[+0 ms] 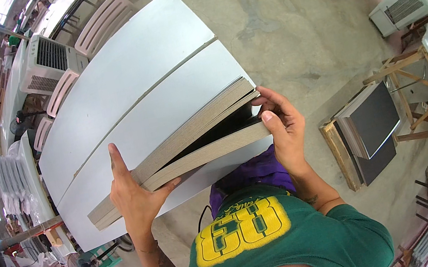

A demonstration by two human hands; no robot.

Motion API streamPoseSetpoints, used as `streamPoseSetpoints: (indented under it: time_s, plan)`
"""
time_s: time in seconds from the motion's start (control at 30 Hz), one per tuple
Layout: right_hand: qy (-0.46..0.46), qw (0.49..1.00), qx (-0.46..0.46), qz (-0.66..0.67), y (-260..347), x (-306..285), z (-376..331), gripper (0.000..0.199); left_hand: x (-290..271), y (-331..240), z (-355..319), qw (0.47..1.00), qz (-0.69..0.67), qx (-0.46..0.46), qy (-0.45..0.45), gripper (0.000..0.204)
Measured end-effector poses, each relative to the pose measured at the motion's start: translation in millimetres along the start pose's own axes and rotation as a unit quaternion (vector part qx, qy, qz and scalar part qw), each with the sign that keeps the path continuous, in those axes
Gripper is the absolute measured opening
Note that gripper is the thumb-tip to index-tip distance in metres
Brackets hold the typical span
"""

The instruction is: The person picks up large black folders one at a time from different stacks around a workshop and organizes them by hand onto a table with a pink cloth.

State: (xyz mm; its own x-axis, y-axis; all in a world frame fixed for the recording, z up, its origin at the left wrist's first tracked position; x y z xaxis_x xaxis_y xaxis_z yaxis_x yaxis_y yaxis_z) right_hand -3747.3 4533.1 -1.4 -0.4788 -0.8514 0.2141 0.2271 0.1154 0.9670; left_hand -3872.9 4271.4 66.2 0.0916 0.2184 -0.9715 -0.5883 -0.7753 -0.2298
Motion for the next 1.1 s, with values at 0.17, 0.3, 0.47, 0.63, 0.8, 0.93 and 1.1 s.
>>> streamPoseSetpoints:
  time_s: [0.17,0.3,0.47,0.63,0.8,0.93,1.1]
  plan:
    - [-0.030,0.999,0.018,0.028,-4,-1,-1,0.025,0,1,1,1.000,-0.003,-0.001,0.002,0.140]
    - [-0.044,0.983,-0.051,-0.172,-1,-3,4,0.018,1,2,0,1.000,-0.010,-0.014,0.006,0.139]
    - [-0.019,1.000,0.020,-0.007,-4,0,5,0.023,-3,-2,6,1.000,0.007,0.004,-0.005,0.139]
    - [0.014,0.999,-0.004,-0.053,4,2,8,0.046,-4,-3,6,1.000,-0.008,0.000,-0.008,0.139]
    - [0.035,0.996,-0.020,-0.077,4,2,11,0.047,-4,-2,6,1.000,0.005,0.006,-0.006,0.138]
    - [0.038,0.996,-0.015,-0.079,6,2,10,0.045,-2,0,5,1.000,-0.006,-0.006,-0.004,0.137]
    - [0.030,0.997,-0.002,-0.070,4,2,9,0.043,-2,-1,6,1.000,-0.008,-0.008,-0.007,0.136]
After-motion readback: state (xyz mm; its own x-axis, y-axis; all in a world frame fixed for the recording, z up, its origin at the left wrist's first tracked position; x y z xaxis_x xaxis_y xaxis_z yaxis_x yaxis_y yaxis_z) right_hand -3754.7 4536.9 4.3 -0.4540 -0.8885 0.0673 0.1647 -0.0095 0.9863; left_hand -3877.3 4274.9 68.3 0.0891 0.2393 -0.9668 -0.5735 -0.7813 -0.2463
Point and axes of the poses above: each hand's wrist, its own z-axis towards the middle knuckle, its own x-axis out of the palm, y = z × x, the point moved 3 cm from there along z, towards the middle knuckle, and after that the axes turned 11 degrees about y, right-handed, at the moved point
